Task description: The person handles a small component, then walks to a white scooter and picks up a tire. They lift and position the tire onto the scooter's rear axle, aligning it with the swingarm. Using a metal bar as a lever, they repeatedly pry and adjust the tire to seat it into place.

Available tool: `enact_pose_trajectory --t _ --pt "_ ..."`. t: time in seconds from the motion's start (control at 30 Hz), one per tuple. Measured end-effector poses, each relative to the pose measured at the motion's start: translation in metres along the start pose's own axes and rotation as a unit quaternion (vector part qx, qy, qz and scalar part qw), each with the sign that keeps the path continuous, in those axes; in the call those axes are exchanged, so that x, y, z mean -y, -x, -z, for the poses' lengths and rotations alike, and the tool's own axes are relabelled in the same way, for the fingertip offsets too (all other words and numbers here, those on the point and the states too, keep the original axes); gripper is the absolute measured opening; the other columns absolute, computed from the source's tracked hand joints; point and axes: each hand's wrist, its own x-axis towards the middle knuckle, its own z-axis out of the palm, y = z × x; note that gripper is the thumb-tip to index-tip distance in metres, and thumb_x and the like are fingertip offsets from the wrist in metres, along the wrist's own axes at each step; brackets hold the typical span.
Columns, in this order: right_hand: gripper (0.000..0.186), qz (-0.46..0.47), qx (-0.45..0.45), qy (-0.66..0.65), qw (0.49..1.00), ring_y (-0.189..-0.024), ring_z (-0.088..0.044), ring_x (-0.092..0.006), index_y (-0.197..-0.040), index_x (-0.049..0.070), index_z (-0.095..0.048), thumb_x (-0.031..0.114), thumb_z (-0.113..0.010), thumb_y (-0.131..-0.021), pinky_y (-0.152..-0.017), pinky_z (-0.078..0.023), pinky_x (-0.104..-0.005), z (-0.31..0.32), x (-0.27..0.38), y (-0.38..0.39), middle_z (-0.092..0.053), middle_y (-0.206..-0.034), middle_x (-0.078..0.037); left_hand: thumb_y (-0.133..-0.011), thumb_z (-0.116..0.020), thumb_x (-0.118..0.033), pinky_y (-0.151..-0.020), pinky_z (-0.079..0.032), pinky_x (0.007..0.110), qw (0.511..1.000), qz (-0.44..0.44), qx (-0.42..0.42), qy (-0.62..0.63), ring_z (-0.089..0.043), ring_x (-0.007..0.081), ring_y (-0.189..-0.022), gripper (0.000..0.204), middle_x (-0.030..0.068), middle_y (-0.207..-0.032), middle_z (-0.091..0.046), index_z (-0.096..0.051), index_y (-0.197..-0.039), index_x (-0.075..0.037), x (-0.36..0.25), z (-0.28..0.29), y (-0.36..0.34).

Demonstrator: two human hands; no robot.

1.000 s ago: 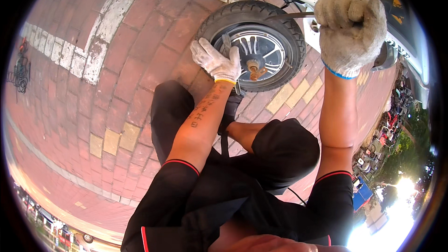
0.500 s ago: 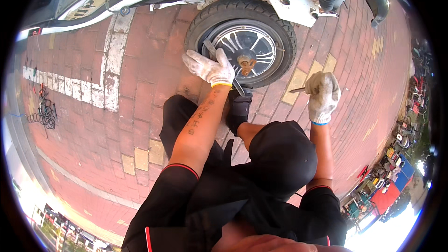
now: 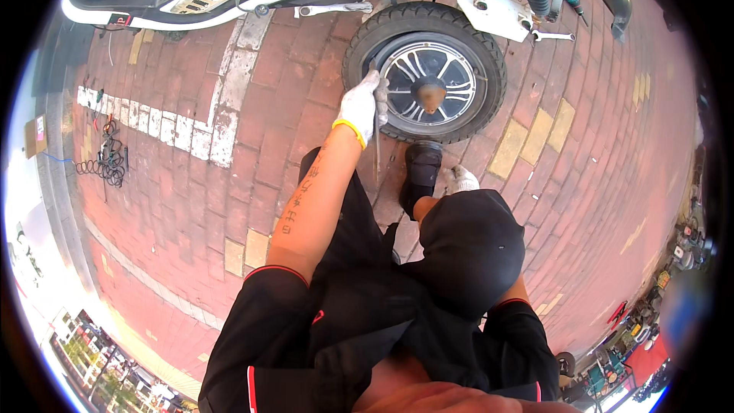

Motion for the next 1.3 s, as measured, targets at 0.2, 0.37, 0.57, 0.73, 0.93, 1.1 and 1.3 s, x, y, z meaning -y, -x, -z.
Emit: enact_pose_trajectory --t 0.2,0.37,0.57,0.73,0.93,1.1,1.3 --pt "0.041 0.123 0.063 -0.174 0.975 -0.112 -0.069 -0.0258 -0.128 0.001 -0.067 0.029 -0.069 -0.099 -0.099 -0.052 -0.0379 0.084 0.052 0.014 -0.073 -0.119 -0.015 -0.112 -0.048 -0.032 -0.042 -0.032 0.023 0.952 0.169 0.159 0.201 -0.044 0.0048 -0.045 0.030 -0.0083 -0.060 -0.051 -0.061 -0.104 -0.006 -0.045 0.041 0.009" --pt "0.035 0.366 0.020 -0.125 0.922 -0.107 -0.072 -0.0283 -0.127 0.006 -0.068 0.025 -0.073 -0.098 -0.093 -0.057 -0.0379 0.203 0.183 0.071 -0.074 -0.115 -0.016 -0.111 -0.044 -0.027 -0.043 -0.035 0.023 0.921 0.212 0.210 0.252 -0.049 0.0061 -0.048 0.030 -0.0052 -0.062 -0.053 -0.059 -0.101 -0.003 -0.059 0.021 0.005" --pt "0.064 0.596 0.014 0.017 0.803 -0.113 -0.068 -0.0361 -0.139 0.011 -0.060 0.035 -0.082 -0.084 -0.095 -0.057 -0.0409 0.213 0.330 0.116 -0.067 -0.130 -0.017 -0.112 -0.039 -0.029 -0.075 -0.054 0.036 0.922 -0.124 0.365 0.040 -0.065 0.0227 -0.082 0.034 0.0105 -0.095 -0.069 -0.060 -0.106 -0.003 -0.032 0.039 -0.027" --pt "0.029 0.601 -0.011 0.092 0.794 -0.102 -0.072 -0.0336 -0.104 0.008 -0.073 0.032 -0.071 -0.088 -0.083 -0.058 -0.0474 0.176 0.365 0.091 -0.075 -0.102 -0.014 -0.111 -0.042 -0.034 -0.083 -0.054 0.039 0.884 0.149 0.296 0.330 -0.067 0.0251 -0.091 0.037 0.0118 -0.103 -0.070 -0.061 -0.114 -0.003 -0.074 0.010 0.019" --pt "0.036 0.565 -0.202 0.070 0.797 -0.082 -0.073 -0.0358 -0.104 0.008 -0.072 0.043 -0.069 -0.095 -0.071 -0.058 -0.0453 0.170 0.398 0.055 -0.074 -0.086 -0.016 -0.107 -0.053 -0.038 -0.083 -0.055 0.037 0.991 -0.087 0.055 0.090 -0.069 0.0240 -0.092 0.041 0.0111 -0.107 -0.071 -0.063 -0.124 -0.002 -0.057 0.033 -0.002" --pt "0.033 0.470 -0.254 -0.021 0.845 -0.079 -0.073 -0.0373 -0.103 0.007 -0.071 0.040 -0.071 -0.096 -0.069 -0.059 -0.0444 0.200 0.386 0.025 -0.073 -0.081 -0.016 -0.096 -0.070 -0.033 -0.083 -0.056 0.035 0.908 -0.295 -0.140 -0.262 -0.072 0.0263 -0.094 0.050 0.0135 -0.108 -0.074 -0.063 -0.133 0.000 -0.063 0.037 -0.019" --pt "0.018 0.573 -0.225 -0.071 0.785 -0.068 -0.072 -0.0260 -0.099 0.008 -0.069 0.025 -0.075 -0.096 -0.064 -0.056 -0.0362 0.202 0.349 0.036 -0.073 -0.077 -0.008 -0.096 -0.063 -0.053 -0.111 -0.045 0.043 0.808 -0.332 -0.108 -0.474 -0.058 0.0390 -0.133 0.071 0.0241 -0.141 -0.063 -0.058 -0.143 -0.001 -0.077 0.035 -0.053"
